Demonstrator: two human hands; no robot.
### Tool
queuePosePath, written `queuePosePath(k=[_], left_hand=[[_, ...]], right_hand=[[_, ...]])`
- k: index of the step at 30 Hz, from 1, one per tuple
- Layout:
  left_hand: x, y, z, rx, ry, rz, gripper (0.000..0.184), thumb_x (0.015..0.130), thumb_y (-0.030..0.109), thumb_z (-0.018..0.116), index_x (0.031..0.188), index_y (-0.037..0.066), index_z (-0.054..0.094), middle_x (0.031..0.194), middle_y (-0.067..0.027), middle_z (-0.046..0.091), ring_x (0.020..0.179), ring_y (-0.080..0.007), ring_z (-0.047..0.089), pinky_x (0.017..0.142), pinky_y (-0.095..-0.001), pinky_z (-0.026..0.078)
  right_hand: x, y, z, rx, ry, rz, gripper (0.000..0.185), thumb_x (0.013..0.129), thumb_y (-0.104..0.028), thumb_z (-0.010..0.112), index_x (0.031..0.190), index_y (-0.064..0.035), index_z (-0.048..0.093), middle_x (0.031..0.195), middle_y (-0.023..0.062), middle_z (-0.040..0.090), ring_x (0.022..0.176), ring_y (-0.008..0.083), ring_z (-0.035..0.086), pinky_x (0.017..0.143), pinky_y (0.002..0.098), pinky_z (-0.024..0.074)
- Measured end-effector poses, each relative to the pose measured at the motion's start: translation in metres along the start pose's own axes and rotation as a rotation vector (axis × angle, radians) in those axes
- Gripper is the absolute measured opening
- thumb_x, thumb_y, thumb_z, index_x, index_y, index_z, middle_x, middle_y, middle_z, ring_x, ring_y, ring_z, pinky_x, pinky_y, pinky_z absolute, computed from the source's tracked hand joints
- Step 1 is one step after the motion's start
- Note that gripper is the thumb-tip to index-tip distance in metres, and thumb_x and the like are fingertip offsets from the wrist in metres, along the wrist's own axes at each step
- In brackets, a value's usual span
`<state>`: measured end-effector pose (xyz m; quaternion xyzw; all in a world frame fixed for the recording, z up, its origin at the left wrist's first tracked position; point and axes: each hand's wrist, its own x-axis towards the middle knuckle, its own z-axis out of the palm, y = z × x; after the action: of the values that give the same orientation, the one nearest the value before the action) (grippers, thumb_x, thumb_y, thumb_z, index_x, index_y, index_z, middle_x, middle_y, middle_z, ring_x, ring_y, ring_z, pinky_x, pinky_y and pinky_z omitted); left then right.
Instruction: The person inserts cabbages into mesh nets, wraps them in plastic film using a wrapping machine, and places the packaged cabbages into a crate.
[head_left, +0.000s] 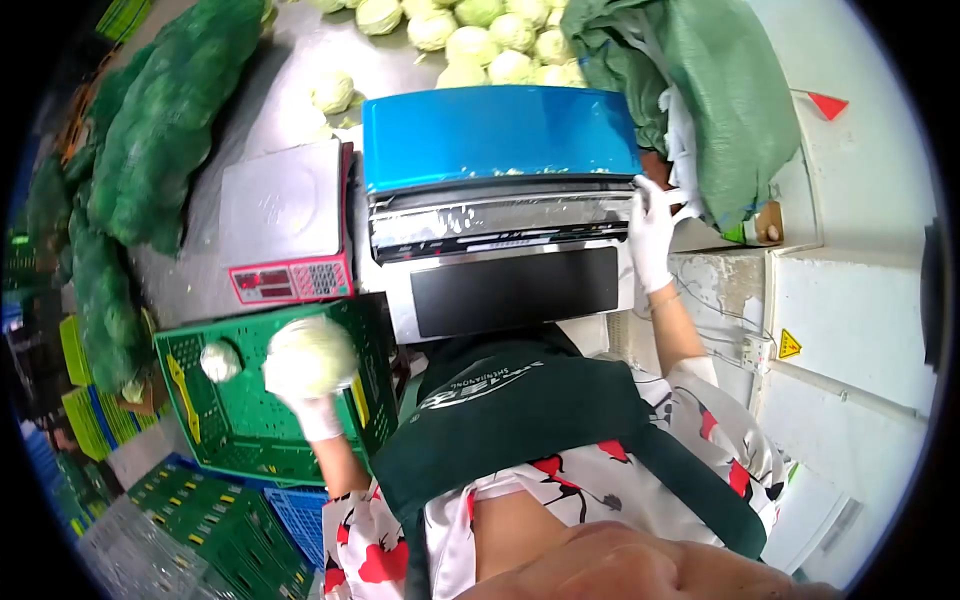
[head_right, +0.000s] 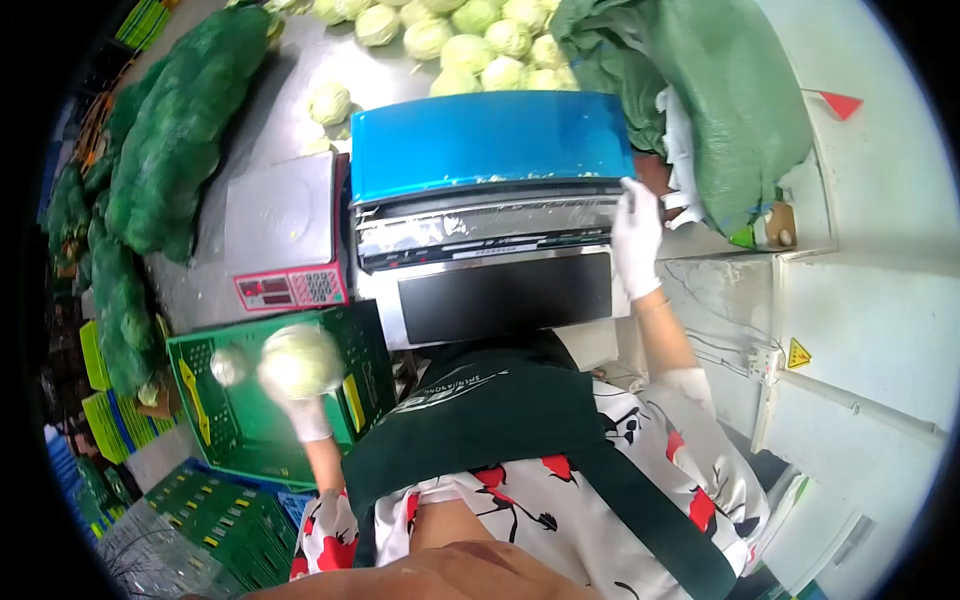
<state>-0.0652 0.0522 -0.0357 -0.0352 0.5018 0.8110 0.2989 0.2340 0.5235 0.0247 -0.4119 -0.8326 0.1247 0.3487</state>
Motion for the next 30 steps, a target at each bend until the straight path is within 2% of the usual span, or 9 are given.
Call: queuePosePath(k=[3,6,8,12,13,15,21,22,30], left_hand=[[0.002,0.026,-0.056,0.516,0.403,0.358,0.07,0.094,0.061,0.04,0.139,0.008,0.044,0.143,-0.0169,0.044,0.118,-0.0366,0.056,0.098,-0.0547,0.052],[0.022,0.019,-0.151,-0.01,0.46,0.047,0.076,0.089,0.066,0.045,0.142,0.013,0.045,0.145,-0.0145,0.045,0.126,-0.0373,0.052,0.1,-0.0596,0.046],[0.018,0.014,-0.182,-0.279,0.527,-0.135,0.082,0.085,0.071,0.049,0.145,0.015,0.044,0.147,-0.0135,0.045,0.131,-0.0354,0.048,0.103,-0.0595,0.041],[0.071,0.023,-0.177,0.475,0.951,0.174,0.066,0.097,0.033,0.06,0.147,-0.003,0.036,0.152,-0.0168,0.039,0.128,-0.0295,0.048,0.109,-0.0426,0.038],[0.092,0.04,-0.146,0.799,0.81,0.412,0.06,0.096,0.024,0.063,0.144,-0.003,0.04,0.147,-0.0203,0.043,0.126,-0.0292,0.05,0.108,-0.0425,0.039],[0.156,0.053,-0.076,0.836,0.695,0.644,0.054,0.093,0.015,0.066,0.14,-0.004,0.046,0.14,-0.0202,0.051,0.123,-0.0296,0.053,0.108,-0.0401,0.039],[0.366,0.018,0.116,0.936,0.111,0.499,0.088,0.077,0.03,0.083,0.147,0.0,0.038,0.144,-0.0254,0.045,0.131,-0.0327,0.048,0.11,-0.0404,0.039],[0.383,0.009,0.148,1.012,0.13,0.522,0.093,0.074,0.035,0.083,0.146,-0.001,0.038,0.144,-0.0277,0.043,0.133,-0.0356,0.045,0.111,-0.041,0.036],[0.466,-0.039,0.22,1.289,0.094,0.342,0.113,0.06,0.044,0.086,0.145,-0.002,0.029,0.137,-0.0277,0.047,0.13,-0.0391,0.046,0.109,-0.0415,0.04]], right_hand=[[0.03,0.079,-0.004,-0.316,-0.021,-0.065,0.026,0.088,-0.001,0.055,0.113,-0.0052,0.063,0.111,0.0159,0.064,0.104,0.0344,0.061,0.092,0.0415,0.0488],[0.056,0.125,0.004,-0.566,-0.095,0.062,0.025,0.091,-0.011,0.055,0.115,-0.0061,0.062,0.112,0.0175,0.063,0.104,0.0351,0.061,0.09,0.0429,0.0496],[0.085,0.141,0.013,-0.489,-0.037,-0.094,0.028,0.093,-0.014,0.055,0.117,-0.0012,0.06,0.115,0.0216,0.062,0.105,0.0399,0.059,0.092,0.0451,0.0486],[0.156,0.118,0.031,-0.434,0.064,-0.085,0.039,0.098,-0.023,0.053,0.126,0.0037,0.056,0.126,0.0253,0.059,0.115,0.0427,0.056,0.1,0.0445,0.0456],[0.169,0.126,0.044,-0.42,0.016,-0.028,0.041,0.098,-0.024,0.052,0.128,0.0043,0.054,0.127,0.0267,0.058,0.116,0.0423,0.056,0.1,0.0452,0.0453],[0.195,0.15,0.059,-0.379,-0.076,0.1,0.045,0.099,-0.026,0.051,0.132,0.0049,0.05,0.13,0.029,0.056,0.117,0.0417,0.056,0.099,0.0464,0.0454],[0.22,0.197,0.075,-0.579,-0.258,0.046,0.042,0.099,-0.024,0.048,0.133,0.0015,0.05,0.123,0.0288,0.058,0.1,0.0421,0.063,0.078,0.0469,0.0532],[0.221,0.183,0.073,-0.55,-0.296,0.185,0.04,0.098,-0.021,0.049,0.132,-0.0007,0.05,0.12,0.0274,0.059,0.098,0.0419,0.063,0.08,0.0476,0.0514],[0.192,0.062,0.042,-0.284,-0.036,-0.189,0.029,0.096,-0.02,0.062,0.113,0.0039,0.063,0.113,0.02,0.063,0.103,0.0337,0.06,0.095,0.04,0.0457]])
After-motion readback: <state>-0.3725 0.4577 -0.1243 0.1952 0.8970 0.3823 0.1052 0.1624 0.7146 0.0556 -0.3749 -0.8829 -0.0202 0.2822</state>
